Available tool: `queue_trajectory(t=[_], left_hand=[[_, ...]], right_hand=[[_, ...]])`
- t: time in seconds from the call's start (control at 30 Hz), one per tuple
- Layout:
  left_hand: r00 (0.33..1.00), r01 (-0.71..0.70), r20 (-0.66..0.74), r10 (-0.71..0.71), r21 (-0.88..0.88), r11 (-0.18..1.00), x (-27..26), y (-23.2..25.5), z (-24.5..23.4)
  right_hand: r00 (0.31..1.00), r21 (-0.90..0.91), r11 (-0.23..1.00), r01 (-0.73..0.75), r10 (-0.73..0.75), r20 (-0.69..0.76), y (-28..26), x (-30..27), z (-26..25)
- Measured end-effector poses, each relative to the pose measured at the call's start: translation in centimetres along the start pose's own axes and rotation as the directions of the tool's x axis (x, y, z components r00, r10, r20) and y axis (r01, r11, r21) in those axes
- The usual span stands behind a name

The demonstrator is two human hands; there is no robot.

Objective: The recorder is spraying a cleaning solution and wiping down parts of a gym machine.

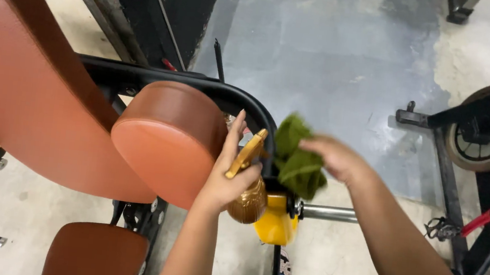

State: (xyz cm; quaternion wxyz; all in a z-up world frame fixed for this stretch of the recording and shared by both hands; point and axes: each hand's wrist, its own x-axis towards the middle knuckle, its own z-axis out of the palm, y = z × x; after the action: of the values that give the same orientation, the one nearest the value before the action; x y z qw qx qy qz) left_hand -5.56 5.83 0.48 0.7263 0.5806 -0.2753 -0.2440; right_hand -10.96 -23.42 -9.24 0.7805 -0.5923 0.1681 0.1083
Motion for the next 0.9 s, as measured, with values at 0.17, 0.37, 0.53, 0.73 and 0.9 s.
queue_trajectory(t=[0.17, 0.37, 0.53, 0.73, 0.9], left_hand=[[0.948, -0.313, 0.057, 0.312, 0.321, 0.894, -4.3, 0.2, -1.2], [0.956, -0.242, -0.037, 0.290, 0.456, 0.857, -7.2, 2.9, -2.0], [0.967, -0.181, -0.083, 0.241, 0.441, 0.879, -7.7, 2.3, -2.9], [0.962, -0.236, -0.020, 0.271, 0.435, 0.869, -7.0, -0.8, -2.6], [0.971, -0.203, -0.086, 0.222, 0.192, 0.960, -5.3, -2.9, -2.9]], right_hand=[[0.933, -0.495, 0.854, 0.160, -0.294, -0.206, -3.0, -3.2, 7.1], [0.962, -0.966, 0.245, -0.088, -0.230, -0.146, 3.3, -5.6, 14.3], [0.881, -0.818, 0.575, -0.004, -0.385, -0.275, 3.6, -6.1, 12.0], [0.577, -0.299, 0.764, 0.571, -0.633, -0.515, 1.3, -10.9, 10.0], [0.797, -0.845, 0.499, 0.191, -0.582, -0.164, 7.5, -7.4, 11.9]])
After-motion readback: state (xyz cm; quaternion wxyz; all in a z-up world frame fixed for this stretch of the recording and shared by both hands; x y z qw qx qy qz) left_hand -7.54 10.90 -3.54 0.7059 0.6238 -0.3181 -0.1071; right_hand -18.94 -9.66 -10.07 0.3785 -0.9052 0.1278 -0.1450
